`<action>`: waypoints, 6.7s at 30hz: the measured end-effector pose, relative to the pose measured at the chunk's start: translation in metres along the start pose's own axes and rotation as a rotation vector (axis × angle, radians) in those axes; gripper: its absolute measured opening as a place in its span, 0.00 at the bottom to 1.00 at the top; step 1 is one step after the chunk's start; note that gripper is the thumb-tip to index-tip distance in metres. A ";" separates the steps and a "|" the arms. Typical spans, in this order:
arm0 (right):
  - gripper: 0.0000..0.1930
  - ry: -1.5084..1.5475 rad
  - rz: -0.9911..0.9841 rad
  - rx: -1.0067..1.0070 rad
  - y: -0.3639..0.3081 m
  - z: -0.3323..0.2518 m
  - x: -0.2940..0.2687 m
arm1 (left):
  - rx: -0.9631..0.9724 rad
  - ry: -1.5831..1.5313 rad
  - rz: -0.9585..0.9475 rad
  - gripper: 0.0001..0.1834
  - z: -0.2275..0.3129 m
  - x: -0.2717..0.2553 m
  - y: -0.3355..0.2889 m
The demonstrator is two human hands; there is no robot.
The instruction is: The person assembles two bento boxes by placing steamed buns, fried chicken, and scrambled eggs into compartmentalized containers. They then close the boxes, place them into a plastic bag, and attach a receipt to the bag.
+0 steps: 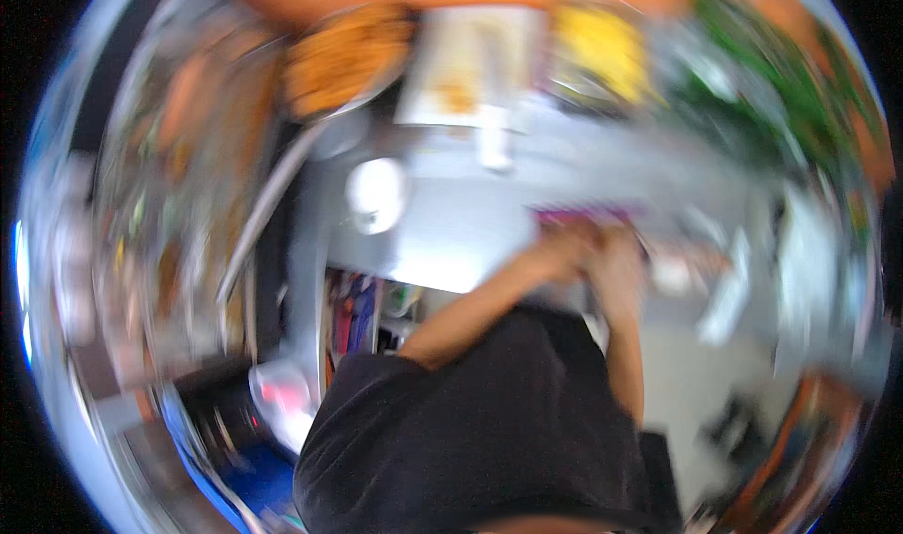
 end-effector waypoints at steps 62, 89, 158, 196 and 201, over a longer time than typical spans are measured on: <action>0.23 -0.280 -0.893 -1.141 0.211 -0.818 0.337 | -1.426 1.130 1.145 0.13 -0.108 -0.343 -0.649; 0.26 0.093 -0.050 -0.728 0.290 -0.407 0.135 | -1.179 1.080 1.019 0.16 -0.189 -0.367 -0.598; 0.09 0.465 1.024 0.244 -0.127 0.113 -0.239 | -0.442 0.072 0.784 0.10 0.024 -0.150 -0.185; 0.30 -0.402 0.748 0.192 0.253 0.438 -0.573 | -0.651 0.166 0.753 0.12 0.174 -0.163 0.138; 0.32 -0.616 0.436 0.192 0.349 0.527 -0.560 | -0.751 0.239 0.733 0.10 0.181 -0.160 0.102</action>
Point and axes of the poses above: each hand's wrist, its own y-axis towards the middle knuckle, its own x-axis out of the palm, z = x × y, the point moved 10 cm from there along y, towards the middle knuckle, and after that the axes turned 8 degrees about y, right-handed, at the moved point
